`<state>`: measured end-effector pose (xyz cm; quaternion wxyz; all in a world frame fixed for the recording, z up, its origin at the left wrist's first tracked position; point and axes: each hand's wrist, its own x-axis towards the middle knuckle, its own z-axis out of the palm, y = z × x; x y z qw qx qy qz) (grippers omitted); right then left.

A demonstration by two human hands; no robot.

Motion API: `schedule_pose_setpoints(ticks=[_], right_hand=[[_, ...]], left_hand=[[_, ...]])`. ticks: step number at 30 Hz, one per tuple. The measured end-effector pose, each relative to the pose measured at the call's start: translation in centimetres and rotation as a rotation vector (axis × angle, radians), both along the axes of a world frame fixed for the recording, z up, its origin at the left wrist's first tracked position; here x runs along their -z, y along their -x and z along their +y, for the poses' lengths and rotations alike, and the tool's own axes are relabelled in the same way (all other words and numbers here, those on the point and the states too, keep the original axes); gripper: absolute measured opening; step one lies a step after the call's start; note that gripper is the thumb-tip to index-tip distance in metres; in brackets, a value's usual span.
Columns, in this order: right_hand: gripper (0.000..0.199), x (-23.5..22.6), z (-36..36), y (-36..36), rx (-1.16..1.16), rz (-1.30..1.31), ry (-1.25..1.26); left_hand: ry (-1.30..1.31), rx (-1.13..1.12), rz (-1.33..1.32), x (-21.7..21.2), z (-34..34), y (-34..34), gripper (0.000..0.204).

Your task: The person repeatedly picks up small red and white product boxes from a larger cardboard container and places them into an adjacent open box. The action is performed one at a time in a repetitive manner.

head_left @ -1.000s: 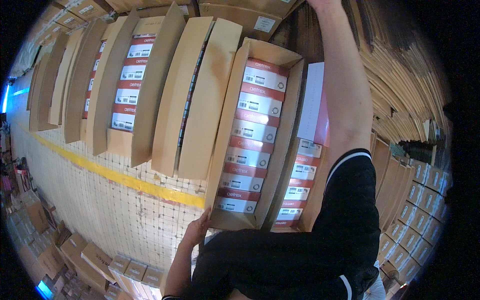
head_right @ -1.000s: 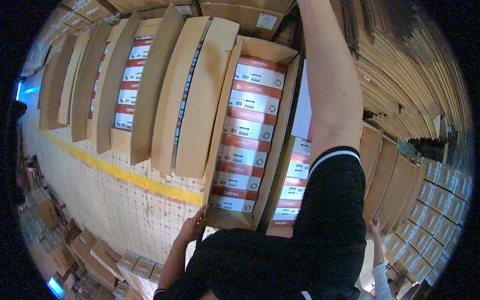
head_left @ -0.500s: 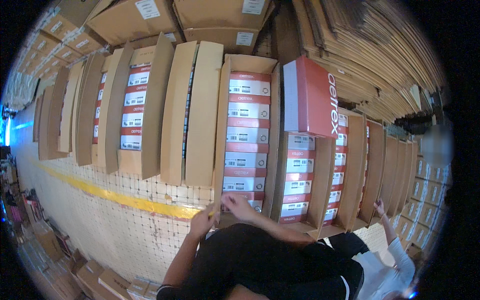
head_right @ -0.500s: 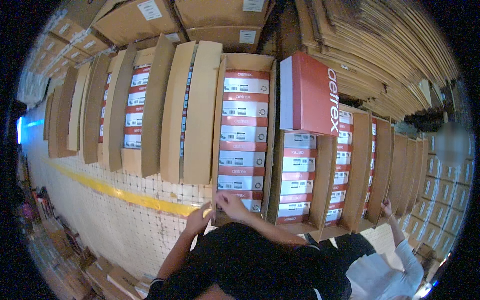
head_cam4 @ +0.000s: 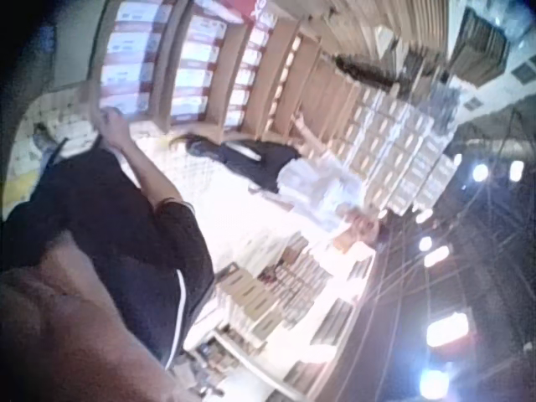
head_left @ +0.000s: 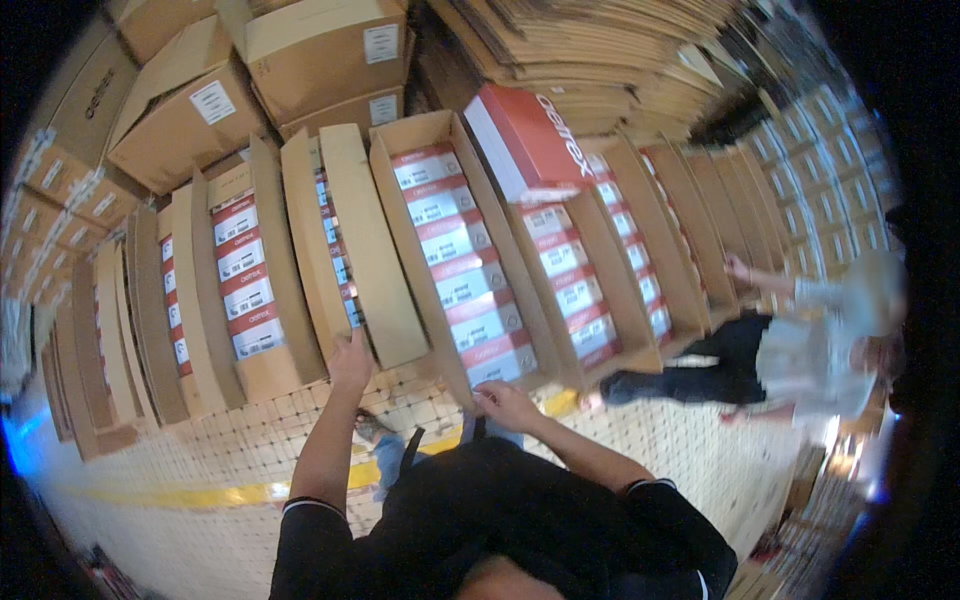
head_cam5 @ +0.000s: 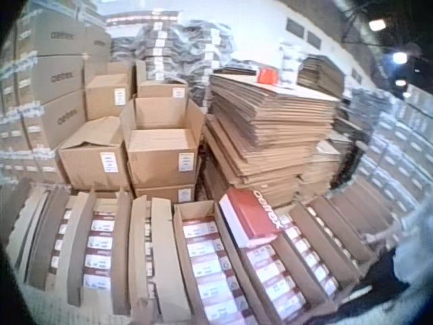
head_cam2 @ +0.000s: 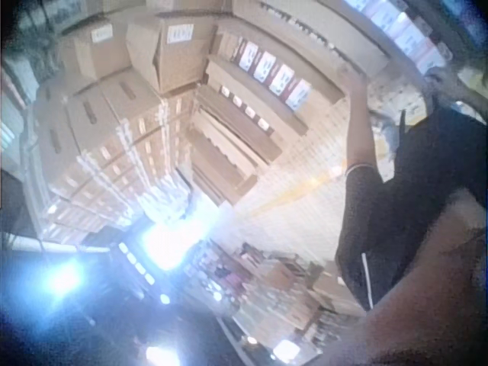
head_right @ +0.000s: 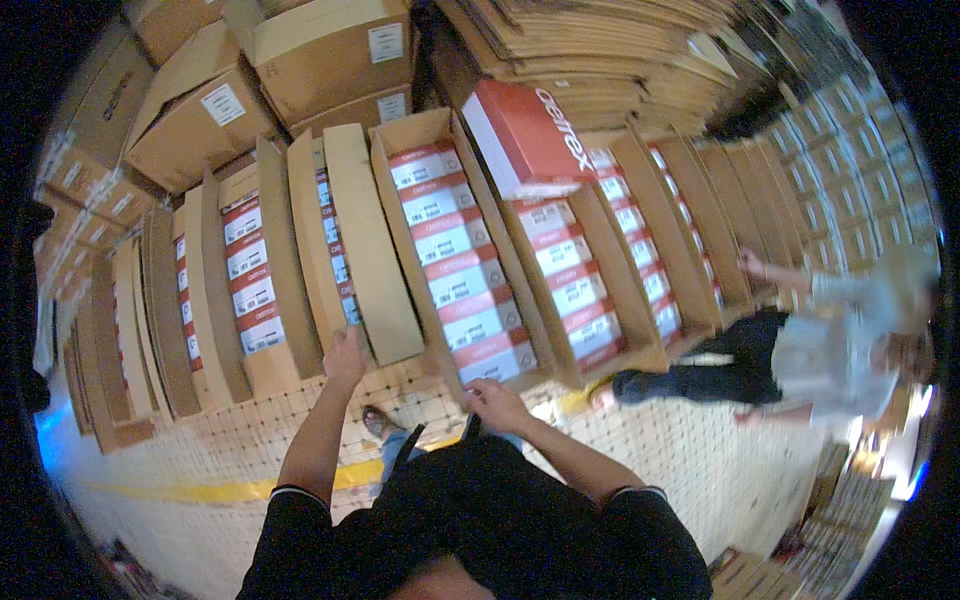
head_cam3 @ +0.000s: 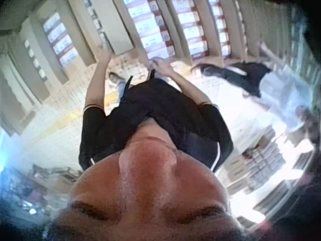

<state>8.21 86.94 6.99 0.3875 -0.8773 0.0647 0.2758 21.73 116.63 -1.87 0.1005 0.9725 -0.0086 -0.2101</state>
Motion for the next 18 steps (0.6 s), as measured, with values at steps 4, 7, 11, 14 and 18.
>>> schedule_pose_setpoints(ticks=[4,7,11,14,18], right_hand=[[0.037,0.8,6.2,7.1,0.107,-0.001,0.195],[0.039,1.3,11.4,9.8,0.223,-0.2,0.275],[0.04,2.1,16.6,9.7,0.03,-0.311,0.22],[0.046,3.3,19.1,7.2,-0.092,-0.298,0.265],[0.059,5.9,21.1,0.0,-0.076,-0.254,0.425]], left_hand=[[0.072,0.054,-0.056,-2.2,5.6,1.5,0.025],[0.151,0.023,-0.029,-3.2,10.0,2.4,0.023],[0.21,0.071,0.025,-2.7,10.6,2.0,0.024],[0.23,0.075,0.016,-1.8,10.4,2.1,0.023],[0.31,0.033,-0.027,-0.8,11.8,2.3,0.02]])
